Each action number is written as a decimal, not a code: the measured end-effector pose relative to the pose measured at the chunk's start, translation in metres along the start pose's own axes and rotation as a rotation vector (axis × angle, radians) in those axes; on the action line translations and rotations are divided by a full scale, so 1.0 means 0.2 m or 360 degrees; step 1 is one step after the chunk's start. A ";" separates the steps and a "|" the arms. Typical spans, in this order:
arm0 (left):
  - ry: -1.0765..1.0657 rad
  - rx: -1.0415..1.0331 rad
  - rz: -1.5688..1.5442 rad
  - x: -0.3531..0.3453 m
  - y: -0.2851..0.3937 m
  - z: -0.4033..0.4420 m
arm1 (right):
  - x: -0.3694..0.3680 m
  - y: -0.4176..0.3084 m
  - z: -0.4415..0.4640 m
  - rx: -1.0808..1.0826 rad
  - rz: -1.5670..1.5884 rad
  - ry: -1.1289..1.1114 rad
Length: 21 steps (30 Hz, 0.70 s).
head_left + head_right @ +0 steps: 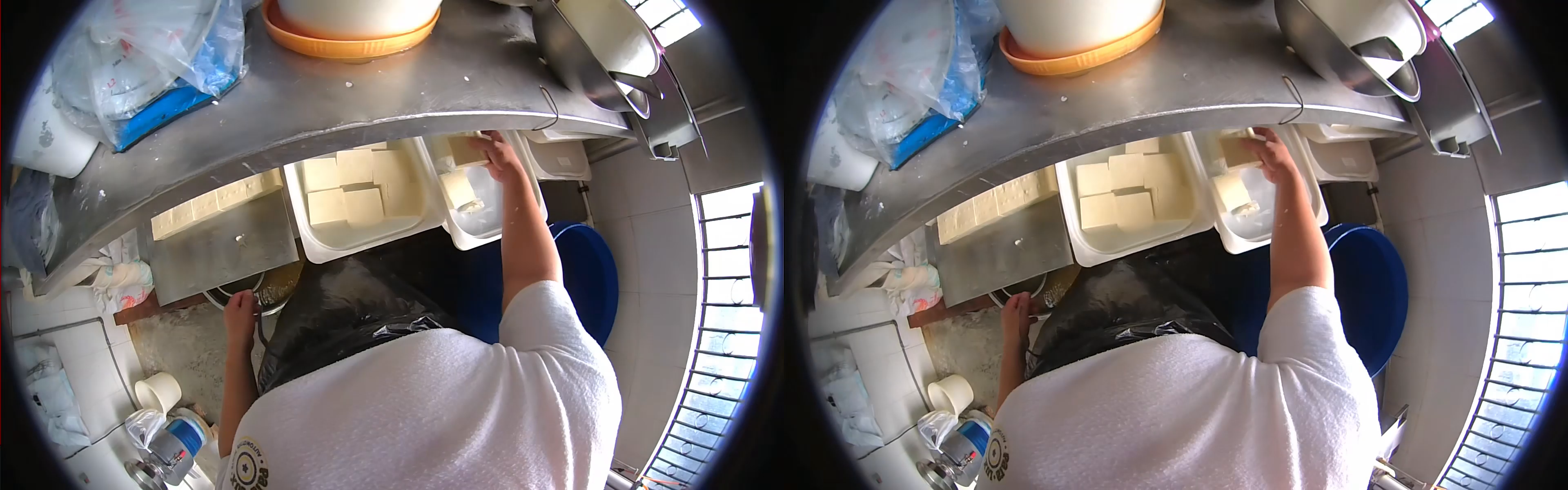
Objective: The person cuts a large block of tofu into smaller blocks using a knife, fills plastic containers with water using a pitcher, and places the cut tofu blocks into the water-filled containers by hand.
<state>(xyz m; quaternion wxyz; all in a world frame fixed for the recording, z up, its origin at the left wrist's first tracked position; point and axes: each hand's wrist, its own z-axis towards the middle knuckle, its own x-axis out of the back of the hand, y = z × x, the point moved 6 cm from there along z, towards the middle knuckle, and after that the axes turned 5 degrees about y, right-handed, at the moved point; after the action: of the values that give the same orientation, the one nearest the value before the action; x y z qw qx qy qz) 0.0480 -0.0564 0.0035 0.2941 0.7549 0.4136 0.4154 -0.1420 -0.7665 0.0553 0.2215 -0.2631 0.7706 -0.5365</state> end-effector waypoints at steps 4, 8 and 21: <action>-0.0051 -0.0009 0.0006 -0.02 0.00 0.01 | 0.24 -0.03 -0.11 -0.0040 -0.0241 0.0070; -0.0132 -0.0066 0.0042 -0.06 0.04 0.03 | 0.28 0.09 -0.13 -0.0205 -0.0329 0.0016; -0.0071 -0.0166 0.0106 0.07 -0.03 0.18 | 0.26 0.33 -0.12 0.0109 -0.1423 0.0336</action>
<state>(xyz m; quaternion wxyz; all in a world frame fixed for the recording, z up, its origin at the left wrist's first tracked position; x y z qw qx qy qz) 0.0808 -0.0455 -0.0127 0.3281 0.7611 0.3594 0.4290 -0.2078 -0.7651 -0.0030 -0.1029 -0.5063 0.5816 -0.6284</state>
